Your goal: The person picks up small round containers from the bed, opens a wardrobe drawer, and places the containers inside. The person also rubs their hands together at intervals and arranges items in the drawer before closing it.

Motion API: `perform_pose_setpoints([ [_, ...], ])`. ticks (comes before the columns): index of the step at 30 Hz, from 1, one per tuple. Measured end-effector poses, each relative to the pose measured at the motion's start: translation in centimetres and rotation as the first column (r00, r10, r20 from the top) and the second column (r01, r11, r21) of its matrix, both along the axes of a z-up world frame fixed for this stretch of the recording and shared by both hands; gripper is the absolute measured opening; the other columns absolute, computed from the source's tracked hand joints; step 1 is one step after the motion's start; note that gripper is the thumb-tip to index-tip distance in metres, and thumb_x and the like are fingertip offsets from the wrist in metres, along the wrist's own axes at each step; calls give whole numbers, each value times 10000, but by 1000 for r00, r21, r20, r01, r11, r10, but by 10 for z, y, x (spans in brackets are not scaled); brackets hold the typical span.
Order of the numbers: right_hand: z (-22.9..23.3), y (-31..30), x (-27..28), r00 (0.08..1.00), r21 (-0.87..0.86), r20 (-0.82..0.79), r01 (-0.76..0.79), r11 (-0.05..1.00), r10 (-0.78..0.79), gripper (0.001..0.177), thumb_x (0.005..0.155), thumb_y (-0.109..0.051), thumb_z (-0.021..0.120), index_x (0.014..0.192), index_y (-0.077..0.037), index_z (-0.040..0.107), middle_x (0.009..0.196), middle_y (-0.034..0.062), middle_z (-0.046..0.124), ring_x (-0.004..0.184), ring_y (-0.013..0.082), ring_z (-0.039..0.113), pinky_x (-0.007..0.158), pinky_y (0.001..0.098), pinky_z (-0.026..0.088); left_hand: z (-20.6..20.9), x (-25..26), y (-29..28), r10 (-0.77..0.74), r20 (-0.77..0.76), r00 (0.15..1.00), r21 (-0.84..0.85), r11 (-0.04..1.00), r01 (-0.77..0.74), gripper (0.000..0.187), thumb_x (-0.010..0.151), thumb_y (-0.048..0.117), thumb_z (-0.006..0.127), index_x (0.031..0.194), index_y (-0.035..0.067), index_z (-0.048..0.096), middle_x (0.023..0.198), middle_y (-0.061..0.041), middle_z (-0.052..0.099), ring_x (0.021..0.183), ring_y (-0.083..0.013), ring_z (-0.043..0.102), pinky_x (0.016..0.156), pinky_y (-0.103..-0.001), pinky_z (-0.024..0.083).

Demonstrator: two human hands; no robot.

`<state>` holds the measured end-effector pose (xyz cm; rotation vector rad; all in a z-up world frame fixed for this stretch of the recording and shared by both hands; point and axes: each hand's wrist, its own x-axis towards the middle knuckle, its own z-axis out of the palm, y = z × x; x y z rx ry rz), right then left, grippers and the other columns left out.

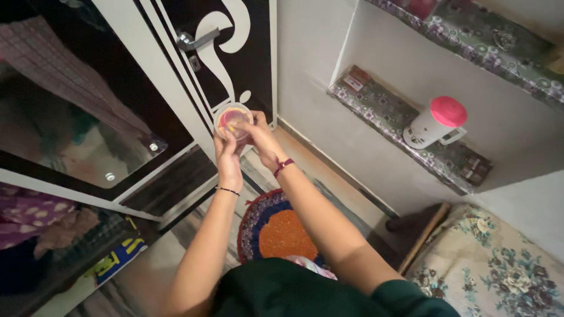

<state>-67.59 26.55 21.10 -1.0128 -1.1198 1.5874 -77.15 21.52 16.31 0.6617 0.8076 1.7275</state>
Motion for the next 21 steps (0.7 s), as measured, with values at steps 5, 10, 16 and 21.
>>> perform_pose_setpoints([
  [5, -5, 8, -21, 1000, 2, -1, 14, 1000, -14, 672, 789, -315, 804, 1282, -41, 441, 1176, 125, 612, 1115, 200, 600, 970, 344, 469, -12, -21, 13, -6, 33, 999, 56, 998, 5, 538, 1049, 366, 545, 1514, 143, 394, 1475, -74, 510, 1344, -226, 524, 1086, -420, 477],
  [10, -7, 20, -22, 1000, -6, 20, -14, 1000, 15, 706, 781, -335, 813, 1290, -28, 432, 1181, 135, 613, 1118, 200, 600, 979, 345, 464, -16, -26, 22, -7, 34, 999, 0, 1000, 7, 510, 1056, 361, 526, 1509, 159, 404, 1492, -63, 501, 1381, -217, 501, 1113, -420, 458],
  [16, -5, 54, -16, 996, -35, 31, -83, 996, 84, 692, 783, -316, 804, 1287, -28, 427, 1179, 148, 622, 1088, 205, 624, 946, 342, 491, -11, -16, 49, 78, 19, 997, -73, 994, -77, 498, 1056, 384, 513, 1501, 179, 421, 1504, -26, 495, 1403, -216, 451, 1107, -430, 398],
  [21, -10, 96, -15, 987, -26, 79, -136, 990, 138, 682, 800, -264, 797, 1313, 6, 439, 1200, 152, 601, 1099, 223, 613, 933, 335, 496, -11, -7, 77, 176, 44, 983, -147, 975, -168, 573, 1014, 402, 545, 1529, 213, 382, 1560, 16, 441, 1456, -176, 368, 1103, -408, 298],
])
